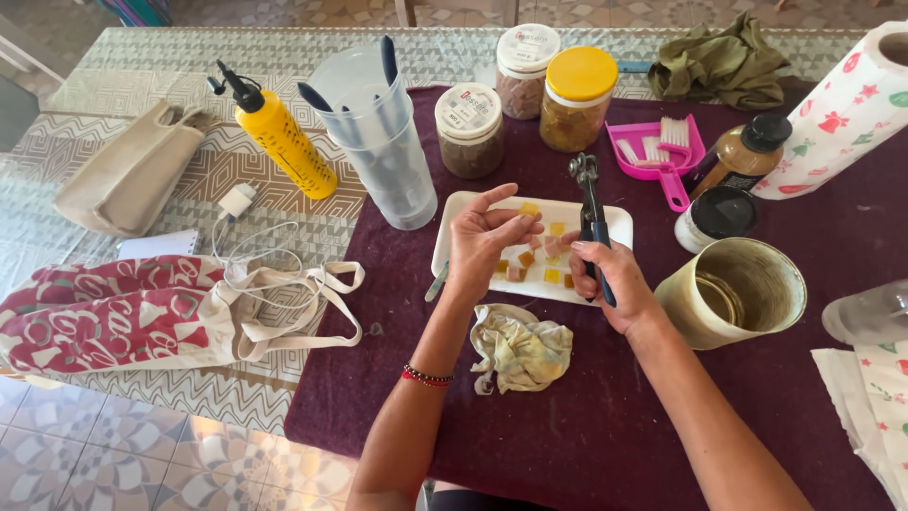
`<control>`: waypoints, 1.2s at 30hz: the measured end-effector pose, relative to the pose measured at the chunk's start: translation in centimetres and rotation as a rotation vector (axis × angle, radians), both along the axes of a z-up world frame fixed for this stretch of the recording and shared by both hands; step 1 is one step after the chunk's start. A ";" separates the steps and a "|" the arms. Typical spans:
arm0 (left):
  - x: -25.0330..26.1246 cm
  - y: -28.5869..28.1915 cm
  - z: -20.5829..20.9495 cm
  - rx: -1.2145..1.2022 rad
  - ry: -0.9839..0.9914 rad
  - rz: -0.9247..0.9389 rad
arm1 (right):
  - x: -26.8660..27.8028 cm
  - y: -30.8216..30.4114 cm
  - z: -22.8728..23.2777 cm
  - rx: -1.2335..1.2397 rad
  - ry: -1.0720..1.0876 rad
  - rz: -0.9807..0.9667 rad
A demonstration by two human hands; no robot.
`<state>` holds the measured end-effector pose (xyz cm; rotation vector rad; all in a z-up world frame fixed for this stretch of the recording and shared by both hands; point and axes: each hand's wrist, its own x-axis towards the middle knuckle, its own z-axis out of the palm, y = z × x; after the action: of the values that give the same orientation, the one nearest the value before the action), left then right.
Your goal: Cutting small yellow tiles into smaller pieces using tile nippers over a tray and then cleaning the area.
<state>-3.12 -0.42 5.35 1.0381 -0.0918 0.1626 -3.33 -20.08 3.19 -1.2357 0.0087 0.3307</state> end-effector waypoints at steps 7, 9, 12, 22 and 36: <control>0.1 -0.3 0.3 0.005 -0.004 0.062 | 0.2 -0.1 -0.5 0.017 0.004 0.014; 0.1 -0.3 0.4 0.010 0.008 0.082 | 0.2 -0.1 -0.6 0.025 0.007 0.015; -0.4 -0.4 1.2 -0.023 0.020 0.061 | 0.2 0.0 -0.5 0.019 0.010 0.024; -0.2 -0.2 0.6 -0.049 -0.046 -0.024 | 0.5 -0.3 -0.9 0.018 0.013 0.030; 0.9 -2.7 -5.8 1.621 -0.480 0.212 | 0.8 -1.0 0.6 0.012 0.002 -0.119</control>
<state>-2.26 -3.09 -0.47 2.6101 -0.6187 0.5757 -2.53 -21.08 3.77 -1.2169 0.0812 0.2279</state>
